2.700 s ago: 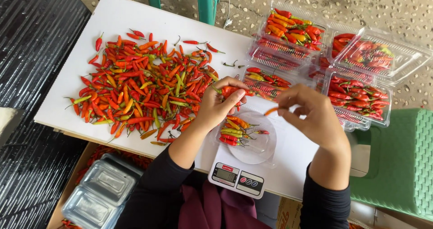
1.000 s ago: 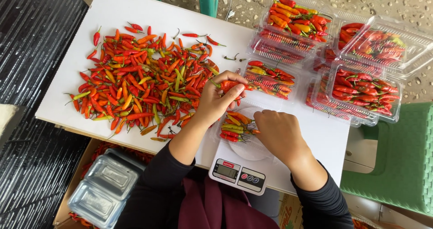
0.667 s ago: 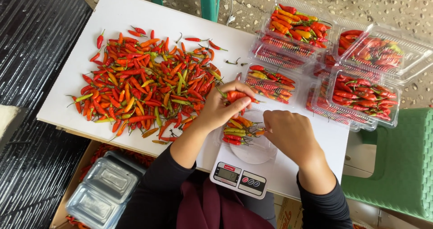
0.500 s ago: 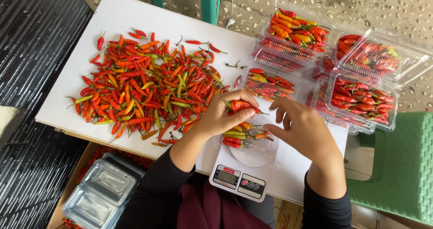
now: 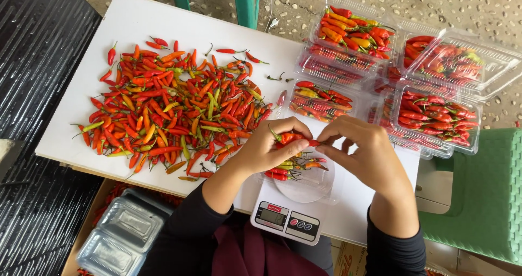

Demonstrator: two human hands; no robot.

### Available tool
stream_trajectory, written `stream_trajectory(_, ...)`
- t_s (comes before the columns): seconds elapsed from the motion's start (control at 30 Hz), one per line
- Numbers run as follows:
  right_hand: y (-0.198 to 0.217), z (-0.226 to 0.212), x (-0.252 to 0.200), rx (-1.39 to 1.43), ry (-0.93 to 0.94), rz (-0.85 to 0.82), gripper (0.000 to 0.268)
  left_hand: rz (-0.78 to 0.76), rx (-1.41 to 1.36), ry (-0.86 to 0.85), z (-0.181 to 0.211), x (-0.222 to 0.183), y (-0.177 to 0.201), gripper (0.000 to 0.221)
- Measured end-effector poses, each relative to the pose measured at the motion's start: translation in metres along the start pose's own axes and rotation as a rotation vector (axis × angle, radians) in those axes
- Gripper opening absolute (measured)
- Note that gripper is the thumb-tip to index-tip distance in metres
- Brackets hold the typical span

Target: Weighing red chili peppers on a digital scale for packaging

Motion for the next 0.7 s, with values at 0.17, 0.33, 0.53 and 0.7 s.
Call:
stream_trajectory(0.17, 0.028, -0.001, -0.010, -0.038, -0.023, -0.072, 0.011, 0.096, 0.060, 0.054, -0.007, -0.007, 0.002, 0.013)
stream_trajectory(0.33, 0.025, 0.039, -0.016, -0.274, -0.182, -0.317, 0.008, 0.162, 0.125, 0.148, -0.005, -0.007, 0.005, 0.015)
stream_trajectory(0.53, 0.001, 0.042, -0.008, -0.359, -0.412, -0.370, 0.006, 0.136, 0.075, 0.011, -0.012, -0.002, 0.004, 0.012)
stream_trajectory(0.7, -0.013, 0.042, 0.001, -0.399, -0.420, -0.448, 0.010, 0.139, 0.074, -0.001, -0.013, -0.002, 0.004, 0.011)
Point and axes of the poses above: each hand's wrist, its own x-axis towards the middle knuckle, its own y-axis out of the back of the hand, z = x × y, the point moved 2 cm from there along x, towards the middle knuckle, and after that the axes turned 11 degrees about x, right-handed, at the moved point
